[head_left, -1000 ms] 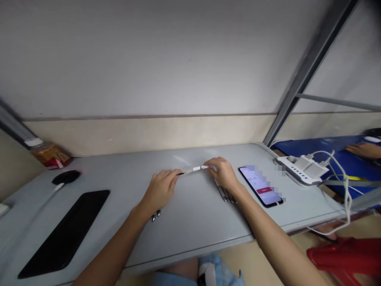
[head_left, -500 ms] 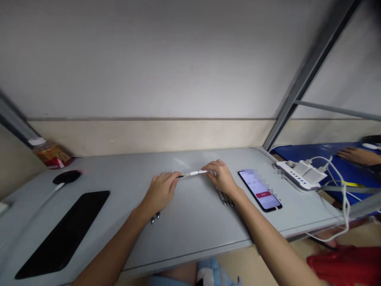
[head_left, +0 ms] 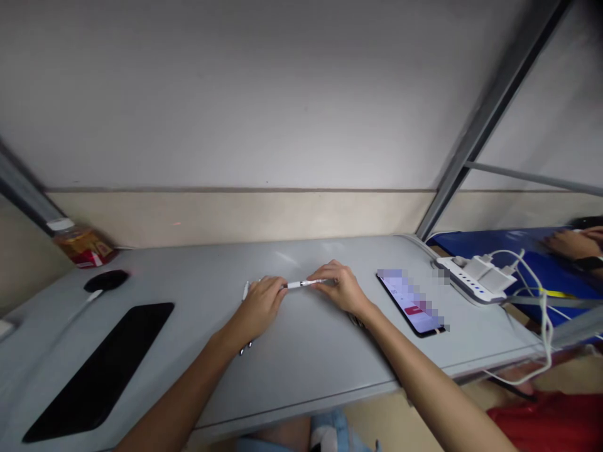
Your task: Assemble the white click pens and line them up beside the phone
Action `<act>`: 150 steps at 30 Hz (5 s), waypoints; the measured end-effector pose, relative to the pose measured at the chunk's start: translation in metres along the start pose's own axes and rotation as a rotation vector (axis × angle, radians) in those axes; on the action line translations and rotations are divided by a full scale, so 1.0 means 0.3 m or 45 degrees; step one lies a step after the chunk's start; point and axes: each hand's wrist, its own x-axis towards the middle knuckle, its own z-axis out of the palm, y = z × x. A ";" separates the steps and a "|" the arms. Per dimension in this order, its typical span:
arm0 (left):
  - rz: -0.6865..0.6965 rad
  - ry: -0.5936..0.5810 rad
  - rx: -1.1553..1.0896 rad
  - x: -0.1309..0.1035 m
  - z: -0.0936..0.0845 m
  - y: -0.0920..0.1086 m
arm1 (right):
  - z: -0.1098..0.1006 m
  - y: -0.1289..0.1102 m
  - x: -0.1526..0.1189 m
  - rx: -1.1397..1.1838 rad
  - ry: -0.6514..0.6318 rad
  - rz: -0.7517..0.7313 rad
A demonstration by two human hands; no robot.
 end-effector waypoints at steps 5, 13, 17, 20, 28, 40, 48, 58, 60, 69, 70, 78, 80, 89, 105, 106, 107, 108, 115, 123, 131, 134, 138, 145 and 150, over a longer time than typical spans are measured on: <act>0.075 0.002 -0.010 0.001 -0.014 0.008 | 0.001 0.001 -0.001 0.246 -0.052 0.285; 0.094 0.012 0.007 0.007 -0.018 -0.011 | -0.032 -0.010 0.000 0.464 -0.210 0.384; 0.090 0.004 -0.026 0.004 -0.023 -0.011 | -0.039 -0.008 0.003 0.437 -0.313 0.469; 0.081 -0.004 -0.039 0.003 -0.026 -0.006 | -0.038 -0.004 0.002 0.394 -0.278 0.467; 0.096 0.008 -0.023 0.002 -0.023 -0.012 | -0.034 -0.003 -0.006 0.365 -0.329 0.473; 0.079 0.013 -0.007 0.006 -0.025 -0.007 | -0.036 -0.005 -0.009 0.342 -0.247 0.354; 0.087 0.010 0.011 0.004 -0.023 -0.010 | -0.039 -0.016 -0.007 0.285 -0.261 0.331; 0.055 -0.007 -0.023 0.004 -0.038 0.007 | -0.035 -0.022 -0.008 0.190 -0.174 0.189; 0.057 -0.023 -0.029 0.004 -0.033 0.001 | -0.035 -0.032 -0.008 0.136 -0.187 0.138; 0.048 0.120 0.299 0.002 -0.034 0.001 | -0.004 -0.062 -0.009 0.135 -0.312 0.313; 0.059 0.138 0.332 0.001 -0.037 0.002 | -0.003 -0.061 -0.008 0.249 -0.348 0.369; 0.015 0.100 0.069 0.003 -0.032 0.013 | 0.006 -0.051 0.018 1.016 0.014 0.685; -0.004 0.103 0.029 0.004 -0.033 0.009 | 0.000 -0.044 0.028 1.255 0.200 0.697; -0.433 0.180 0.470 0.009 -0.057 -0.040 | -0.066 0.015 0.021 1.942 0.382 0.659; -0.513 -0.037 0.469 0.002 -0.052 -0.053 | -0.062 0.014 0.022 1.779 0.313 0.621; -0.500 -0.036 0.461 0.001 -0.048 -0.055 | -0.062 0.014 0.023 1.770 0.311 0.625; -0.491 -0.037 0.452 0.000 -0.045 -0.057 | -0.061 0.013 0.023 1.760 0.314 0.630; -0.493 -0.035 0.441 0.000 -0.042 -0.059 | -0.061 0.012 0.024 1.750 0.321 0.637; -0.467 -0.018 0.402 0.001 -0.037 -0.064 | -0.063 0.006 0.028 1.658 0.318 0.718; -0.438 -0.009 0.356 0.002 -0.035 -0.069 | -0.066 0.021 0.022 1.175 0.211 0.788; -0.430 -0.006 0.332 -0.002 -0.034 -0.063 | -0.047 0.033 0.007 0.403 0.158 0.664; -0.416 0.005 0.345 -0.003 -0.035 -0.062 | -0.040 0.043 0.000 0.239 0.128 0.643; -0.387 0.013 0.401 -0.006 -0.031 -0.064 | -0.035 0.056 -0.003 0.062 0.137 0.600; -0.362 0.025 0.514 -0.004 -0.026 -0.067 | -0.018 0.071 -0.004 -0.468 0.045 0.640; -0.373 0.000 0.521 -0.004 -0.030 -0.063 | -0.011 0.078 -0.005 -0.587 -0.039 0.643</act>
